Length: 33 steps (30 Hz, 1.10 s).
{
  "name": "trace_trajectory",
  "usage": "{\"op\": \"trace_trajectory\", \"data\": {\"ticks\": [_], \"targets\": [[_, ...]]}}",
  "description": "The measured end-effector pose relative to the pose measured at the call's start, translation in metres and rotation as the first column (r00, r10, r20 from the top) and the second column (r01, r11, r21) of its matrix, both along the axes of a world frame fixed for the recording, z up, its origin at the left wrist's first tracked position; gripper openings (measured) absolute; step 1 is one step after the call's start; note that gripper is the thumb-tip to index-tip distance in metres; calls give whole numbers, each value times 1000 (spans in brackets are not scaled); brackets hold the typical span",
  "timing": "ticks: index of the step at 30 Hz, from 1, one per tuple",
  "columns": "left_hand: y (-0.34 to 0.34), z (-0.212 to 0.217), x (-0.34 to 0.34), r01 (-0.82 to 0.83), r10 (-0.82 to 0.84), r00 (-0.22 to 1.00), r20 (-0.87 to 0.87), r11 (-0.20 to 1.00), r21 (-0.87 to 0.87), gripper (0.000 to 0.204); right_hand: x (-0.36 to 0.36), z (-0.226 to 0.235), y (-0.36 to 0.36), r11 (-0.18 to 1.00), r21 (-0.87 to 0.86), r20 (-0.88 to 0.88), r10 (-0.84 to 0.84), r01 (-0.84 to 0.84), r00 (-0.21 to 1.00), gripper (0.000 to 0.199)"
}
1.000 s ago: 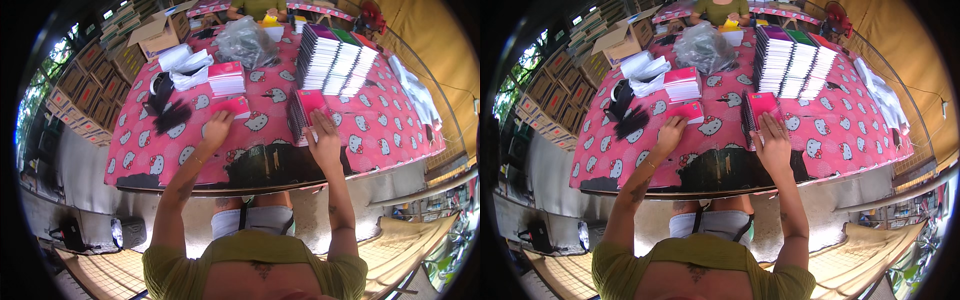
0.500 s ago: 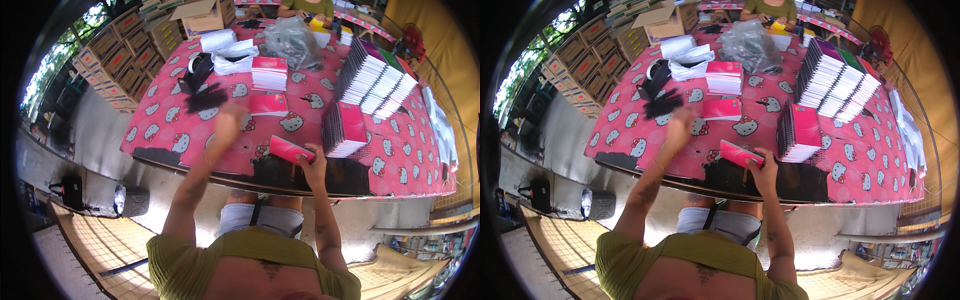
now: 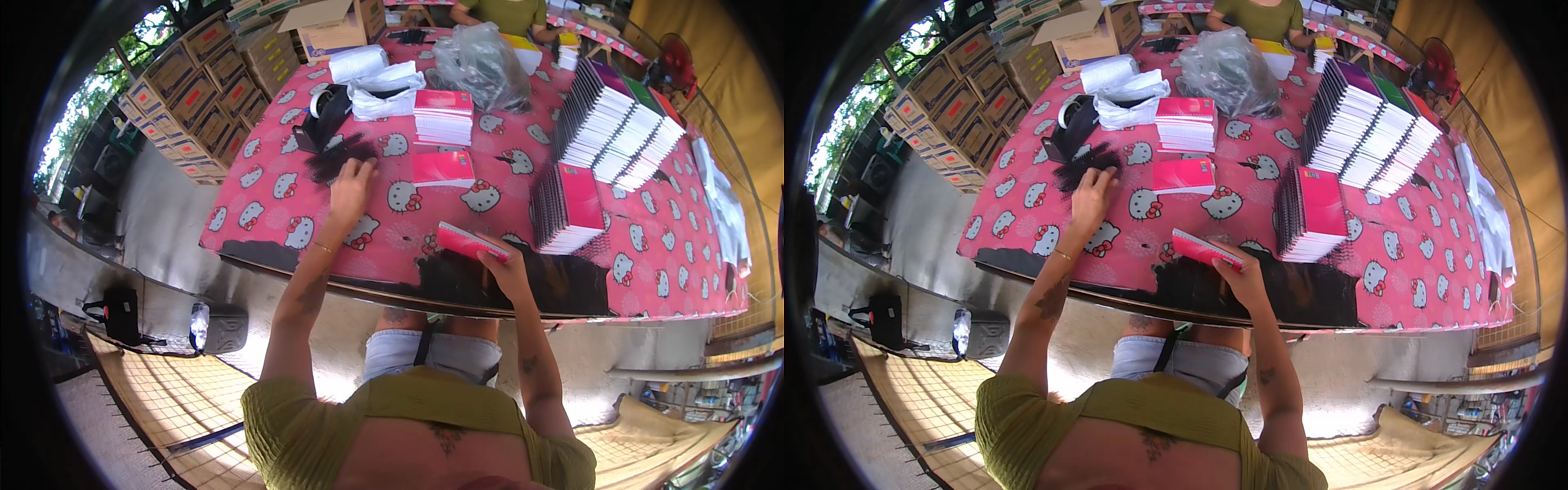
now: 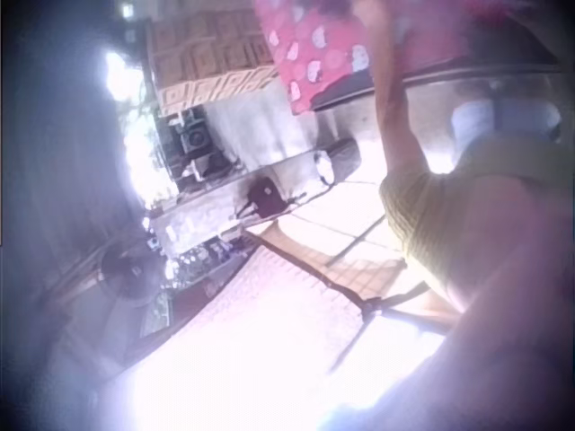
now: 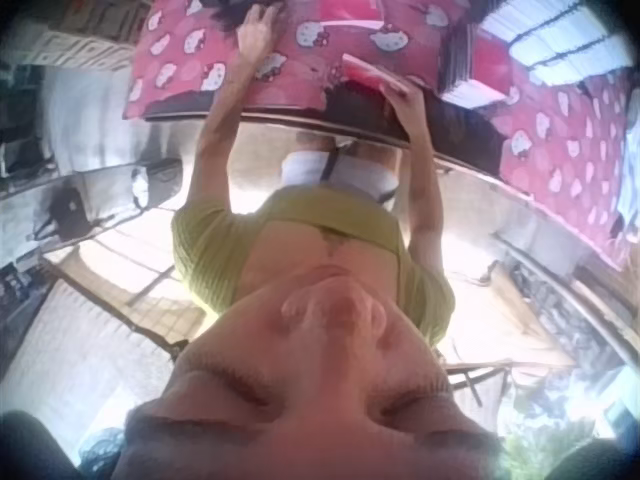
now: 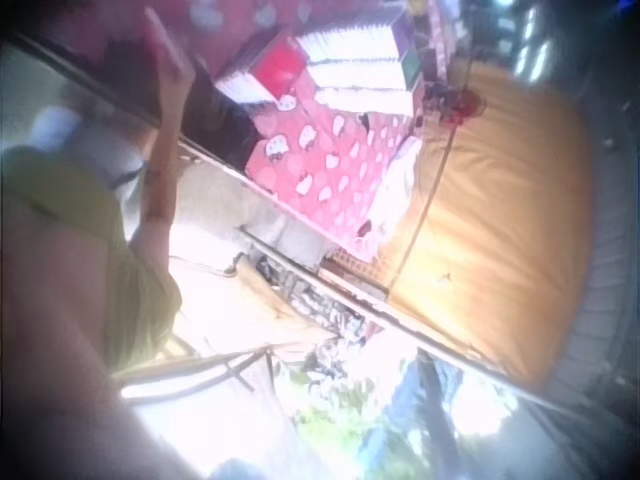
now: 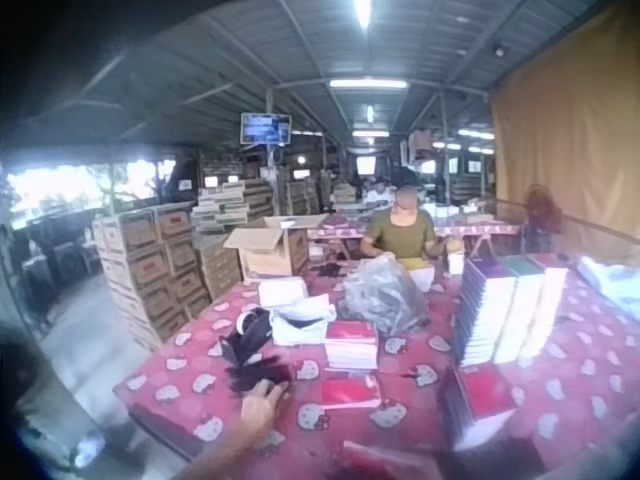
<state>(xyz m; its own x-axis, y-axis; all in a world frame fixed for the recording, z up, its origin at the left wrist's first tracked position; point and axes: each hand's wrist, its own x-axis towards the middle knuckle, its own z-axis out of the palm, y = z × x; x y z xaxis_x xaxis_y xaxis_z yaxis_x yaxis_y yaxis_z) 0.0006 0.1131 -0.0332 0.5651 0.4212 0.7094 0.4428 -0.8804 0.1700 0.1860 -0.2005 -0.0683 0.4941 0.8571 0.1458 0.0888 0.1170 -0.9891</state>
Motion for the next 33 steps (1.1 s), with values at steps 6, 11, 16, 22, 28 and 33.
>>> {"op": "trace_trajectory", "data": {"ticks": [6,11,16,22,28,33], "targets": [[-114,19,-5,419,-382,906,180,755,-505,17,1,2,3,1000,11,31,7,-7,1000,31],[-126,7,3,496,-357,864,354,720,-486,20,0,4,4,1000,10,38,4,-5,999,31],[-131,8,3,514,-349,857,379,637,-575,14,-2,0,6,1000,13,17,-19,19,1000,29],[-112,9,10,450,-408,888,211,681,-577,18,-2,3,3,1000,-7,84,-19,20,996,26],[-105,39,8,593,-657,754,20,666,-453,24,-4,19,-7,999,7,59,37,-37,998,25],[-122,56,10,610,-693,721,-2,635,-474,21,-3,24,-19,998,-23,41,60,-59,997,25]]}}
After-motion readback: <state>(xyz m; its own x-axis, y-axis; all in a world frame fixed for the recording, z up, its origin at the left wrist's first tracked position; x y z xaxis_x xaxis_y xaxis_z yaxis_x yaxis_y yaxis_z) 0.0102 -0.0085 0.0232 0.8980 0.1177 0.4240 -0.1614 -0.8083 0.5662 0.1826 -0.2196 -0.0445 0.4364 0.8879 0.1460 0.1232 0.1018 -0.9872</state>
